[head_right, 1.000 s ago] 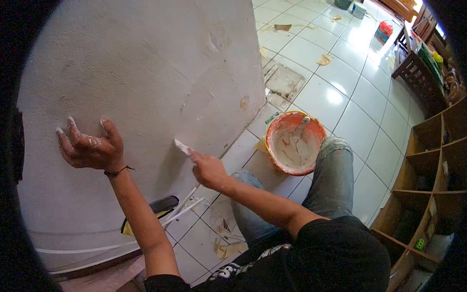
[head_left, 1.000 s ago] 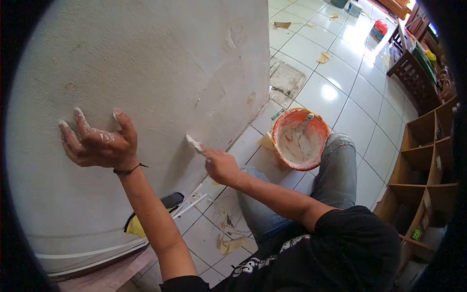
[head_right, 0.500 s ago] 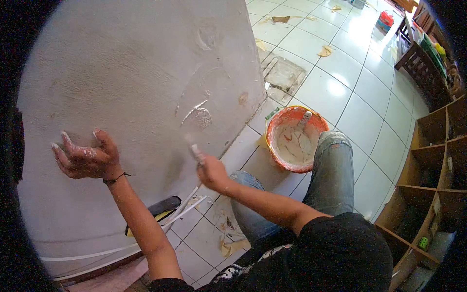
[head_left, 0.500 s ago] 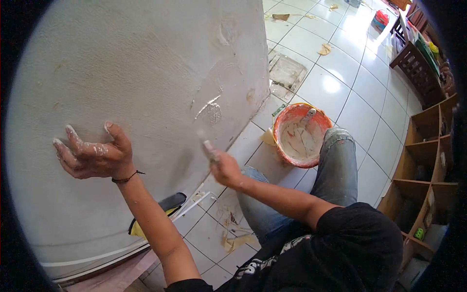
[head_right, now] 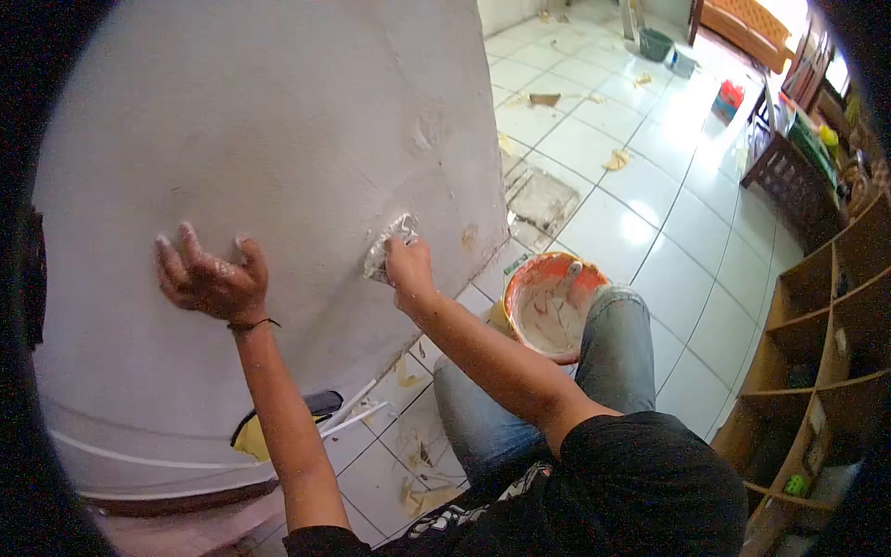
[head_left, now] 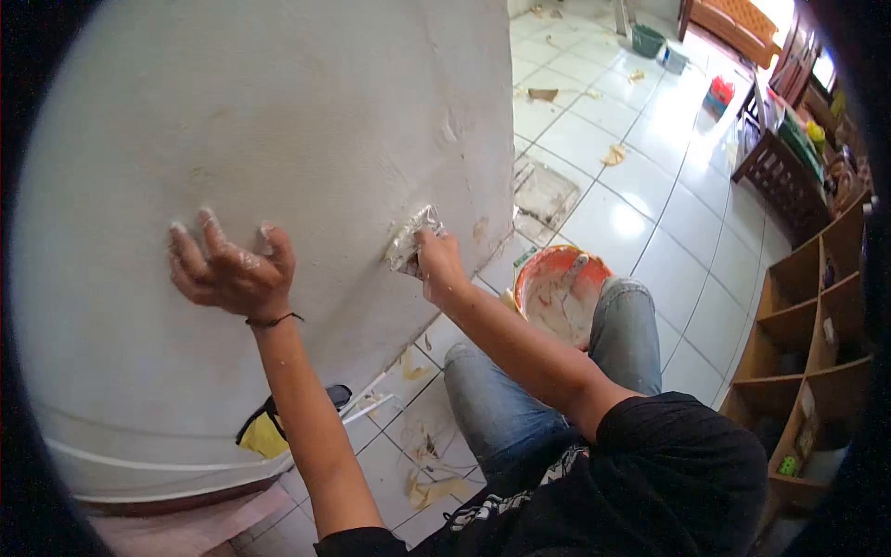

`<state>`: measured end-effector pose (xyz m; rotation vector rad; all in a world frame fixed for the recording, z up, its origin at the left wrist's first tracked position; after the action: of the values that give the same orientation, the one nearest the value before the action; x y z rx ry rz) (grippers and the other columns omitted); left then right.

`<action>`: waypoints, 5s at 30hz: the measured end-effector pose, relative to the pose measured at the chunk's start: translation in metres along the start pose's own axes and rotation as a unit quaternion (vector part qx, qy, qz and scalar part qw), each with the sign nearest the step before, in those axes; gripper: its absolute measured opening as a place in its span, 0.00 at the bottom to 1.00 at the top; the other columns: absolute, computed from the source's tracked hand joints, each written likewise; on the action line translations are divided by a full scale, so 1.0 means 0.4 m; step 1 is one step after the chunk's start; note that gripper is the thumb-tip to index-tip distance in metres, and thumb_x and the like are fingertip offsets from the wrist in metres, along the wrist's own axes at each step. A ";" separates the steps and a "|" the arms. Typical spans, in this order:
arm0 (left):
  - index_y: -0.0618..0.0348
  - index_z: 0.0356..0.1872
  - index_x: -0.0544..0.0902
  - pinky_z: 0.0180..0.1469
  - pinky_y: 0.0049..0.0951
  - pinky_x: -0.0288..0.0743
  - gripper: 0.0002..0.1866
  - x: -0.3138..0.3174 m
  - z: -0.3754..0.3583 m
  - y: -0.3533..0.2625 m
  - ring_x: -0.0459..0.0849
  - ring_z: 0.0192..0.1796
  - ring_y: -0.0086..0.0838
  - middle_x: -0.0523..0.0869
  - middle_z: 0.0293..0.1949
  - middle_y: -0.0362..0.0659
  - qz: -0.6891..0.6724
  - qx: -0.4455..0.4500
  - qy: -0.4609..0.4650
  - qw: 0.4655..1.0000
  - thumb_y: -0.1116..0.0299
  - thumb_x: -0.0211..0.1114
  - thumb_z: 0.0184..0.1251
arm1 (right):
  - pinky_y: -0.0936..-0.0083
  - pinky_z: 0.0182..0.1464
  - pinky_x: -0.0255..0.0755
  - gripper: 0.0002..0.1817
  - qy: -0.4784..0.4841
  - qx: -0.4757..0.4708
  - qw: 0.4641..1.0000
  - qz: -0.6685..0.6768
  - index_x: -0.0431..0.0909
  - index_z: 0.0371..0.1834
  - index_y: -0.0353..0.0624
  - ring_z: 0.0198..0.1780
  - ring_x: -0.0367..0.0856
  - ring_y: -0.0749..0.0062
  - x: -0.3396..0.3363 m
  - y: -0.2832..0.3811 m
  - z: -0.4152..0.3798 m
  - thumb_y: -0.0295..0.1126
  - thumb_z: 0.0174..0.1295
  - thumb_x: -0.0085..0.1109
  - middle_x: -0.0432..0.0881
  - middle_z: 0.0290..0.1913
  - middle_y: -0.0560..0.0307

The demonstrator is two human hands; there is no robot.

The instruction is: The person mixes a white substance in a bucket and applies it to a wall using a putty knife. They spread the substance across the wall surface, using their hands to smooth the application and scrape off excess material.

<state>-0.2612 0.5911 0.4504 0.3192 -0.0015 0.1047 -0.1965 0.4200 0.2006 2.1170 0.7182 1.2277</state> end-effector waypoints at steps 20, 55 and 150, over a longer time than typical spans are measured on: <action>0.54 0.61 0.71 0.66 0.51 0.59 0.30 0.000 0.005 -0.003 0.65 0.66 0.48 0.66 0.66 0.52 0.004 0.000 -0.006 1.000 0.45 0.50 0.65 | 0.54 0.43 0.78 0.31 -0.025 -0.554 0.551 -0.623 0.61 0.69 0.35 0.46 0.79 0.40 0.002 0.228 0.014 0.29 0.61 0.51 0.70 0.63 0.36; 0.63 0.62 0.70 0.66 0.50 0.54 0.35 0.029 -0.028 -0.004 0.62 0.68 0.49 0.68 0.63 0.55 0.056 0.091 0.018 0.994 0.42 0.50 0.66 | 0.52 0.48 0.73 0.25 -0.200 -0.142 0.868 -0.432 0.71 0.63 0.42 0.43 0.81 0.39 -0.348 -0.166 0.325 0.36 0.62 0.49 0.82 0.39 0.35; 0.73 0.64 0.67 0.68 0.58 0.56 0.33 0.044 -0.067 -0.048 0.63 0.69 0.59 0.67 0.65 0.64 0.090 0.157 0.009 0.983 0.53 0.56 0.70 | 0.71 0.24 0.64 0.09 -0.277 -0.032 0.943 -0.183 0.77 0.30 0.40 0.23 0.72 0.76 -0.899 -0.486 0.684 0.34 0.60 0.53 0.76 0.24 0.63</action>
<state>-0.2421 0.5831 0.4194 0.6334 0.0037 0.2896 -0.1395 0.2441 -0.2552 2.0128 0.7489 0.4172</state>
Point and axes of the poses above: each hand's wrist, its own z-axis towards the middle knuckle, its own x-axis out of the palm, y = z × x, the point moved 7 cm from there along z, towards the middle knuckle
